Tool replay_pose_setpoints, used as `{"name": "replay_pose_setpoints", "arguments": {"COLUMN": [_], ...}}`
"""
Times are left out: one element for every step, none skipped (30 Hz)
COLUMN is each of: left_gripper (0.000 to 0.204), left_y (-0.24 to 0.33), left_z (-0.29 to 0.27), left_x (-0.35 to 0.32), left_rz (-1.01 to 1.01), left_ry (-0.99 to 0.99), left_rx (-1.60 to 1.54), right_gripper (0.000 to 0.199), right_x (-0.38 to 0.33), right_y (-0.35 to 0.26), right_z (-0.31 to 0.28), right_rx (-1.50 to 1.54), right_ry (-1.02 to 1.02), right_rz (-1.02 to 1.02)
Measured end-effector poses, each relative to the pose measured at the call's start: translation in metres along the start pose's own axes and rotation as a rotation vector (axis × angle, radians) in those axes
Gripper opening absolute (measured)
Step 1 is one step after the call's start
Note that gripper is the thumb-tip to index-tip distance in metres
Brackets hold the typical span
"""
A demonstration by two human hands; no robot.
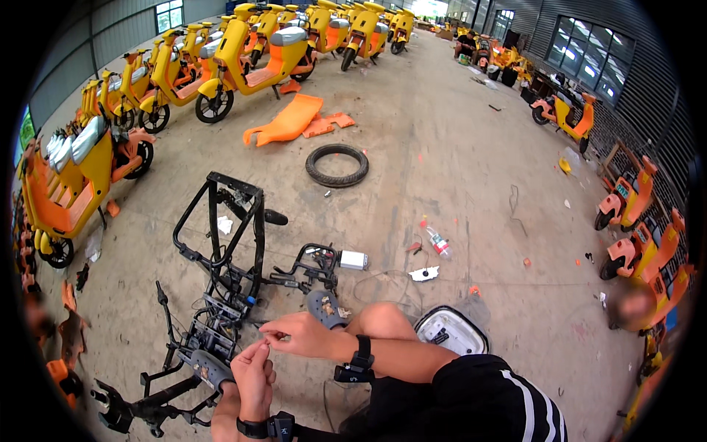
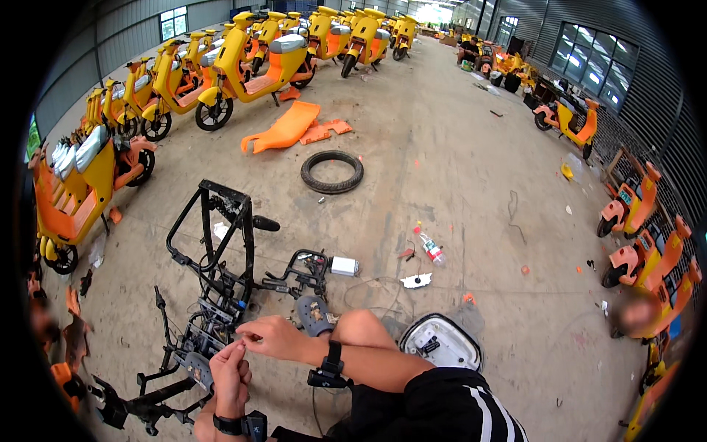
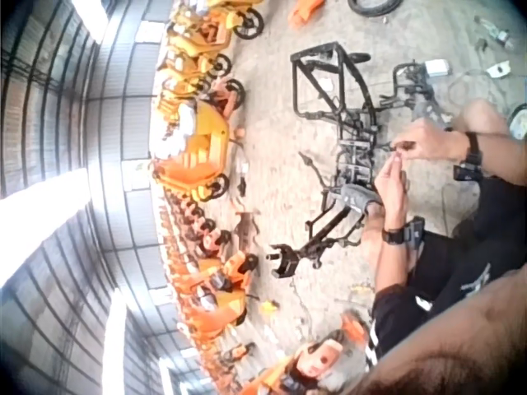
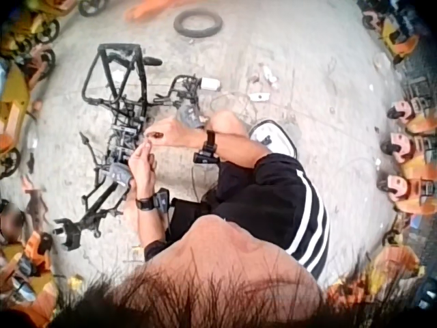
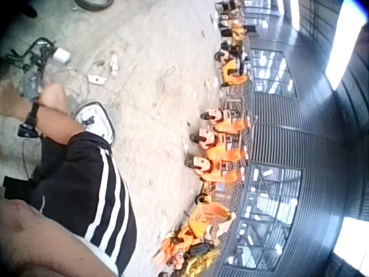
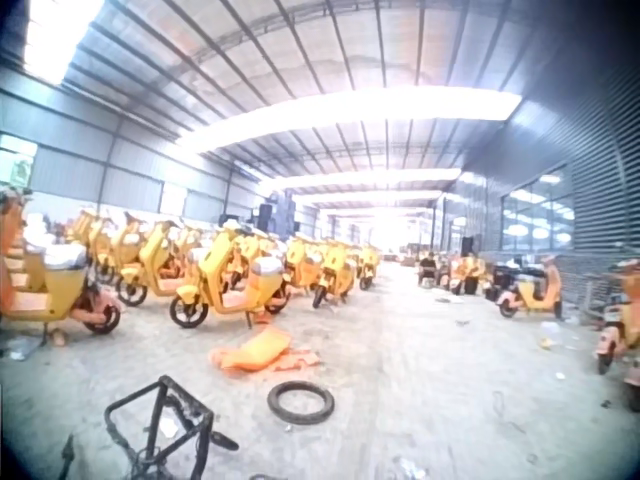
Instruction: The person manipulates small electronic wires and connectors while sitting in a large warehouse environment with several vehicle frames.
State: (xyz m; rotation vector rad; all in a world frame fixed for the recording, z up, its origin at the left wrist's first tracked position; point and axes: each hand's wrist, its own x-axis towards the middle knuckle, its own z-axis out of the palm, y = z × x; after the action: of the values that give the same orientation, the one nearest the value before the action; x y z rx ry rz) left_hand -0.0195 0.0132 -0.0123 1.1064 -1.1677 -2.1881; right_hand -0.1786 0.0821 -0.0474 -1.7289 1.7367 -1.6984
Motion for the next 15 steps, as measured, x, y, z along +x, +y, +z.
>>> {"name": "replay_pose_setpoints", "arguments": {"left_gripper": [0.020, 0.020, 0.020, 0.020, 0.020, 0.020, 0.020, 0.020, 0.020, 0.020, 0.020, 0.020, 0.020, 0.020, 0.020], "left_y": [-0.003, -0.004, -0.004, -0.004, -0.004, -0.004, -0.004, -0.005, -0.006, -0.007, -0.008, -0.008, -0.009, -0.009, -0.008], "left_z": [-0.002, -0.003, -0.003, -0.004, -0.006, -0.007, -0.008, -0.009, -0.009, -0.010, -0.010, -0.011, -0.012, -0.012, -0.012], "left_x": [0.002, 0.001, 0.001, 0.000, 0.000, -0.001, -0.002, -0.003, -0.003, -0.003, -0.002, -0.001, 0.000, 0.000, 0.000], "left_rz": [-0.007, -0.008, -0.002, 0.003, 0.009, 0.010, 0.010, 0.011, 0.010, 0.010, 0.009, 0.009, 0.010, 0.009, 0.007], "left_ry": [-0.022, -0.008, 0.009, 0.026, 0.029, 0.020, 0.011, 0.002, 0.004, 0.005, 0.007, 0.005, 0.003, 0.001, 0.002], "left_rx": [-0.009, -0.002, 0.002, 0.006, 0.006, 0.006, 0.006, 0.007, 0.009, 0.012, 0.014, 0.015, 0.016, 0.017, 0.017], "right_gripper": [0.018, 0.018, 0.018, 0.018, 0.017, 0.017, 0.016, 0.016, 0.016, 0.016, 0.016, 0.016, 0.017, 0.017, 0.017], "right_x": [0.000, -0.001, 0.000, 0.000, 0.001, 0.000, 0.001, 0.003, 0.003, 0.001, -0.001, 0.000, -0.001, -0.001, 0.000], "right_y": [0.003, 0.004, 0.003, 0.000, -0.003, -0.005, -0.007, -0.007, -0.008, -0.007, -0.006, -0.004, -0.003, -0.002, -0.001], "right_z": [0.000, 0.000, 0.000, 0.000, 0.000, -0.001, -0.002, -0.003, -0.004, -0.002, 0.001, 0.003, 0.003, 0.003, 0.003], "right_rx": [-0.002, -0.005, 0.011, 0.067, 0.124, 0.177, 0.179, 0.181, 0.180, 0.149, 0.118, 0.084, 0.054, 0.023, -0.002], "right_ry": [-0.005, -0.009, -0.017, -0.050, -0.083, -0.111, -0.113, -0.115, -0.116, -0.109, -0.102, -0.098, -0.092, -0.086, -0.080], "right_rz": [-0.001, -0.001, 0.005, 0.085, 0.165, 0.250, 0.244, 0.238, 0.233, 0.210, 0.187, 0.158, 0.130, 0.102, 0.070]}}
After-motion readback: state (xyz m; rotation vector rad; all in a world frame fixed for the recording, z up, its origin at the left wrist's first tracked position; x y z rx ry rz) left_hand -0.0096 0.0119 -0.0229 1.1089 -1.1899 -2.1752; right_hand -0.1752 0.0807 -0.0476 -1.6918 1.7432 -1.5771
